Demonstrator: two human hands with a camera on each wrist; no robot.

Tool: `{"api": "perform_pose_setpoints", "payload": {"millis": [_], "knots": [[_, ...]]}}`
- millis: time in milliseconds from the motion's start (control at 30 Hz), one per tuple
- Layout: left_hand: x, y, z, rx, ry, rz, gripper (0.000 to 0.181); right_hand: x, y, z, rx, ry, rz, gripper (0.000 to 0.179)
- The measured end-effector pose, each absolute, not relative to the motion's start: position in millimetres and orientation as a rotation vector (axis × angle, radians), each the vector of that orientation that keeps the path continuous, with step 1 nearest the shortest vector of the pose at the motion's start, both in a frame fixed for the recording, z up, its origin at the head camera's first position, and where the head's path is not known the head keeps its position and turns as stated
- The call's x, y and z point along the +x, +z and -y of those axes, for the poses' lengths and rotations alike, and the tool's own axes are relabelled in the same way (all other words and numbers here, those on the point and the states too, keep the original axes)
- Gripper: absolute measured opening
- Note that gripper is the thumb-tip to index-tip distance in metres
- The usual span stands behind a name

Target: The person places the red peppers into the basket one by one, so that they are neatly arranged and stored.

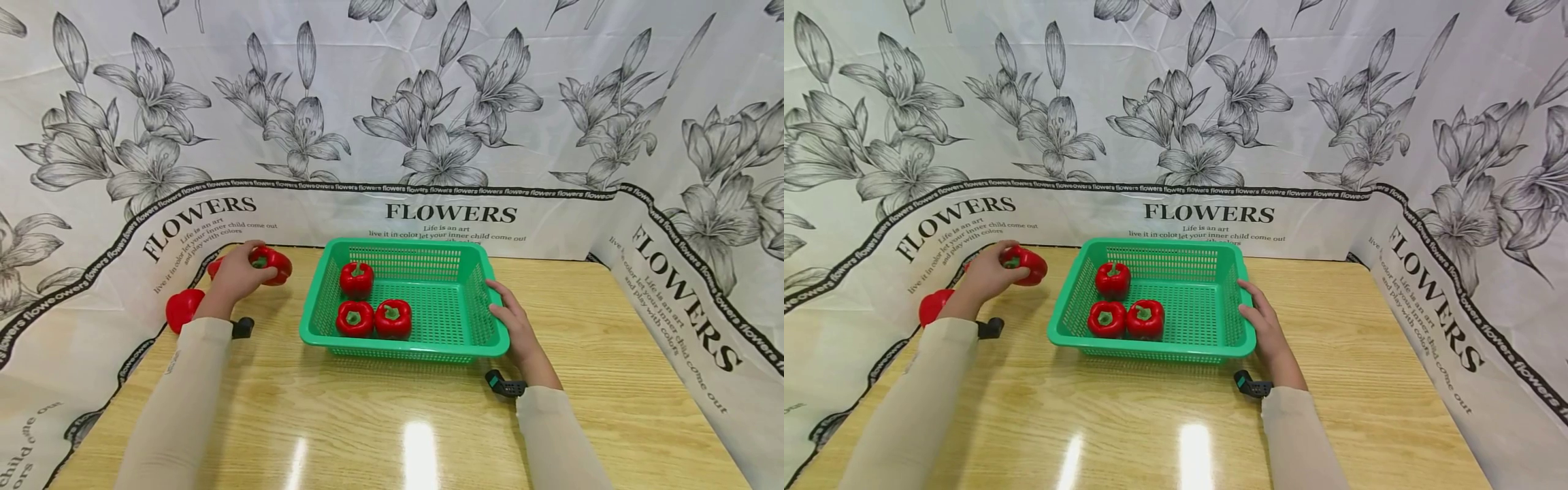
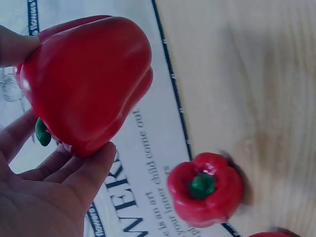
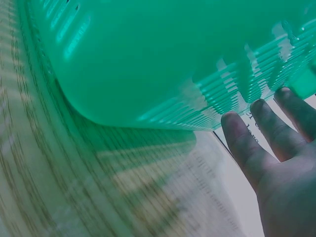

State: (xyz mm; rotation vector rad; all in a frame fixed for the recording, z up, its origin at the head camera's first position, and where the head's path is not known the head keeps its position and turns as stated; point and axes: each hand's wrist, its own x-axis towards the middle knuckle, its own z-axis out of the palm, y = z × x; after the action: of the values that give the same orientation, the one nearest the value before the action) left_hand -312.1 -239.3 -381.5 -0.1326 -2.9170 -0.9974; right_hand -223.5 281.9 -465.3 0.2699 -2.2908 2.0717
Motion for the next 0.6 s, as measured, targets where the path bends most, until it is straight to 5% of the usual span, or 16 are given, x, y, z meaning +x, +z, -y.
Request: {"api": "perform_pose_setpoints", "payload": {"millis": [600], "knots": [[-305,-348,217,-0.285,-0.904,2.867,0.064,-224,-465,-282,0.267,2.067,2.303,0.052]]}}
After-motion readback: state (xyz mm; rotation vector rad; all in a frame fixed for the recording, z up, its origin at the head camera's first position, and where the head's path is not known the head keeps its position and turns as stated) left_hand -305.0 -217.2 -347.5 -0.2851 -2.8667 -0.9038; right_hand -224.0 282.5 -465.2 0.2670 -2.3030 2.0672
